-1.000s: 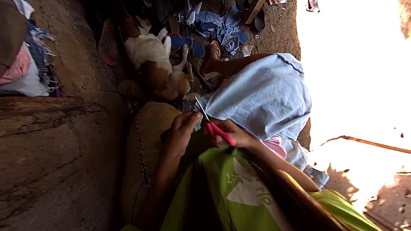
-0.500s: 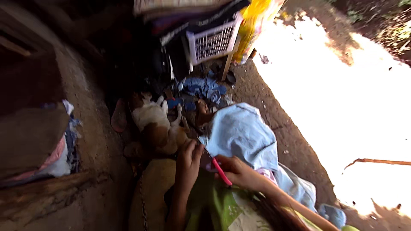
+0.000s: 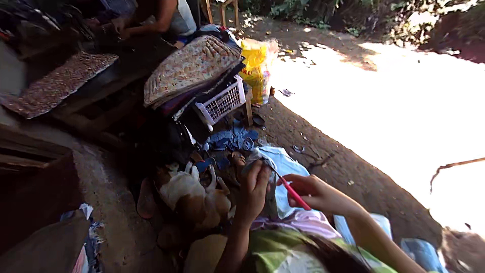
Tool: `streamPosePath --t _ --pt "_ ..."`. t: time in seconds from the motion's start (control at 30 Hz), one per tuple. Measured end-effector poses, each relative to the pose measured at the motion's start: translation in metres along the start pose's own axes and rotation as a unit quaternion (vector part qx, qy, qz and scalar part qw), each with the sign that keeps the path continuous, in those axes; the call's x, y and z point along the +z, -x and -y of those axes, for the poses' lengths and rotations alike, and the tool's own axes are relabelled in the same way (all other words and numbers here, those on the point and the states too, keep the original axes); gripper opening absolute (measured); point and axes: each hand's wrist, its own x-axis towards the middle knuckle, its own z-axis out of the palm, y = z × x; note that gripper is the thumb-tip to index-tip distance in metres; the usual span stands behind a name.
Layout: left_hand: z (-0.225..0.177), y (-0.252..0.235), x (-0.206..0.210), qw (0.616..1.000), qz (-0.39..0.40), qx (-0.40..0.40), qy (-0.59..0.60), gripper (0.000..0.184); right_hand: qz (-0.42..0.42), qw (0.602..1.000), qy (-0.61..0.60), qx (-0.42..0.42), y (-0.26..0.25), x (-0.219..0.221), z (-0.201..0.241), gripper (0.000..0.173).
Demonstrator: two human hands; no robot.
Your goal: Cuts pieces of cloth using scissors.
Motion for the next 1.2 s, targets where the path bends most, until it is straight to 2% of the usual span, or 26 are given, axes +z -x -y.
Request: streamPosePath --t 0.13,0.27,0.43,0.53,0.63,0.73,0.8,0.9,1.0,1.2 --pt "-0.003 0.002 0.008 1.000 -0.012 0.002 -0.024 0.030 0.016 0.989 -0.126 -0.071 0.000 0.014 -0.014 0.062" --pt "0.006 0.008 0.016 0.989 -0.038 0.041 -0.135 0.033 0.032 0.963 -0.248 -0.105 0.001 0.027 -0.024 0.063" --pt "0.006 0.006 0.019 0.966 -0.045 0.044 -0.250 0.035 0.037 0.942 -0.313 -0.120 0.000 0.031 -0.034 0.062" --pt "0.008 0.005 0.021 0.956 -0.048 0.031 -0.289 0.035 0.032 0.940 -0.319 -0.118 0.001 0.033 -0.039 0.053" --pt "0.014 0.001 0.017 0.962 -0.042 0.001 -0.270 0.034 -0.001 0.946 -0.306 -0.111 0.001 0.038 -0.046 0.038" --pt "0.023 0.002 0.015 0.970 -0.026 -0.056 -0.236 0.031 0.005 0.951 -0.301 -0.075 0.007 0.041 -0.055 0.035" --pt "0.031 0.003 0.015 0.971 -0.014 -0.077 -0.227 0.030 0.017 0.957 -0.287 -0.049 0.008 0.039 -0.060 0.038" --pt "0.040 0.005 0.015 0.972 0.014 -0.081 -0.222 0.030 0.010 0.957 -0.285 -0.048 0.003 0.040 -0.069 0.052" --pt "0.045 0.000 0.012 0.974 0.020 -0.090 -0.207 0.030 0.010 0.943 -0.329 -0.051 -0.002 0.042 -0.078 0.047" --pt "0.063 -0.012 0.008 0.986 0.027 -0.153 -0.054 0.029 0.022 0.922 -0.384 -0.049 -0.007 0.045 -0.087 0.041"
